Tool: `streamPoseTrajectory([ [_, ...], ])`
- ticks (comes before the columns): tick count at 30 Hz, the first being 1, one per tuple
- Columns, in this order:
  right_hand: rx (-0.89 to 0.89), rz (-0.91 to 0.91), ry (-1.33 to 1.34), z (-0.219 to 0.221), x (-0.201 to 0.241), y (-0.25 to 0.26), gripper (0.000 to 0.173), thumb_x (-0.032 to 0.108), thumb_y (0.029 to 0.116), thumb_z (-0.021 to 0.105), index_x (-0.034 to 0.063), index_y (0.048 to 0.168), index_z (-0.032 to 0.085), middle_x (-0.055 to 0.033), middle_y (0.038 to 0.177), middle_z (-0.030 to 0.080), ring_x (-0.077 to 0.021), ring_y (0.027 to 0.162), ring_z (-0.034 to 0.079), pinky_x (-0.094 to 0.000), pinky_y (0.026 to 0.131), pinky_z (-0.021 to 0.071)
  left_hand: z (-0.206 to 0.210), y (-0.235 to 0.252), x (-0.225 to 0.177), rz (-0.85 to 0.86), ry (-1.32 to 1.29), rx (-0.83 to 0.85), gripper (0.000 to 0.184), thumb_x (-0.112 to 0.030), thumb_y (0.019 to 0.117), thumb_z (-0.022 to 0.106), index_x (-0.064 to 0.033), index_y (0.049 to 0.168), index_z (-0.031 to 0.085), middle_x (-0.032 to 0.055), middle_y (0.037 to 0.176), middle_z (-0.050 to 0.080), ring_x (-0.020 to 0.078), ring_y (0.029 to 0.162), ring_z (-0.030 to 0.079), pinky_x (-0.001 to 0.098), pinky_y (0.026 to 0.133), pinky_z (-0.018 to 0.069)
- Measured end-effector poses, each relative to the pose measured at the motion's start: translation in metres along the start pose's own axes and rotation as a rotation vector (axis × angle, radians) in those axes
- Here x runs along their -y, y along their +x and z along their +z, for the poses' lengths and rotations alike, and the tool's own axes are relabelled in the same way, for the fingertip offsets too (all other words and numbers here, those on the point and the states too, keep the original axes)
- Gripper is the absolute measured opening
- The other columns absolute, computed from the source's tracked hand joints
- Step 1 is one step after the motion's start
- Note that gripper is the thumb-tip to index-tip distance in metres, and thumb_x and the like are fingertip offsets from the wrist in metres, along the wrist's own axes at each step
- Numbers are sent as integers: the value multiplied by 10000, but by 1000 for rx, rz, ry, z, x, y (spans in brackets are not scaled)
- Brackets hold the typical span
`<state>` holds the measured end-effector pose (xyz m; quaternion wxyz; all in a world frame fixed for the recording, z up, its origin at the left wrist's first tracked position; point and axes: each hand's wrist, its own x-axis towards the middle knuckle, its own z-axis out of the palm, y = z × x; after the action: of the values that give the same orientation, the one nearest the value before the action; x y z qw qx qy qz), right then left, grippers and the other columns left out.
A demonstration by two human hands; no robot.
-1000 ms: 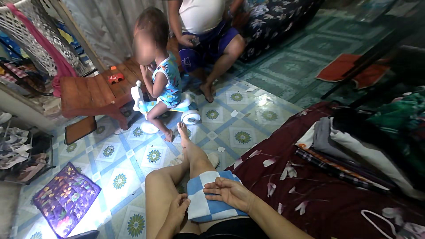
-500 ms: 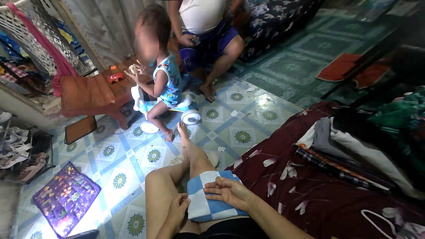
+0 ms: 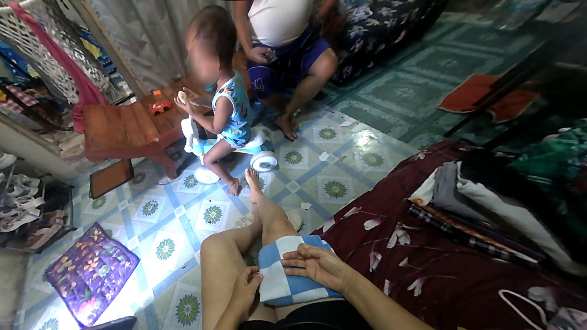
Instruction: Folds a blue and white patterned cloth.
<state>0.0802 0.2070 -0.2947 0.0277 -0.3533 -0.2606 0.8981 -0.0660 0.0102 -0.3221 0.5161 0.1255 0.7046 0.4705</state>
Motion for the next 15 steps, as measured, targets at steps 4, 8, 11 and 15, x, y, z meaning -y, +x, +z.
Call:
streamPoseTrajectory([
  [4,-3,1,-3,0,1,0,282,62,1078,242,69,933,484,-162,1050,725,-335,1038,719,-502,925,575,1,0,-1,2,-6,-5,342,-108,1057,509,67,1350,522,172,1137,656,178,956,665,352,869,557],
  [8,19,0,14,-2,0,2,296,56,1073,235,74,917,485,-165,1049,728,-342,1043,719,-506,930,574,0,0,-1,6,-5,-3,335,-110,1059,503,68,1342,527,169,1136,654,173,954,663,346,868,557],
  [11,20,-1,14,-3,0,2,296,58,1074,240,73,915,489,-166,1049,730,-342,1041,720,-503,929,575,0,0,-1,7,-3,-2,335,-112,1059,503,67,1340,528,166,1137,653,169,958,662,343,870,555],
  [15,12,0,-1,-2,0,2,288,57,1073,243,73,920,487,-163,1047,730,-338,1043,720,-501,926,577,1,0,-1,9,1,0,336,-110,1059,500,68,1343,526,169,1138,655,174,959,663,349,873,555],
])
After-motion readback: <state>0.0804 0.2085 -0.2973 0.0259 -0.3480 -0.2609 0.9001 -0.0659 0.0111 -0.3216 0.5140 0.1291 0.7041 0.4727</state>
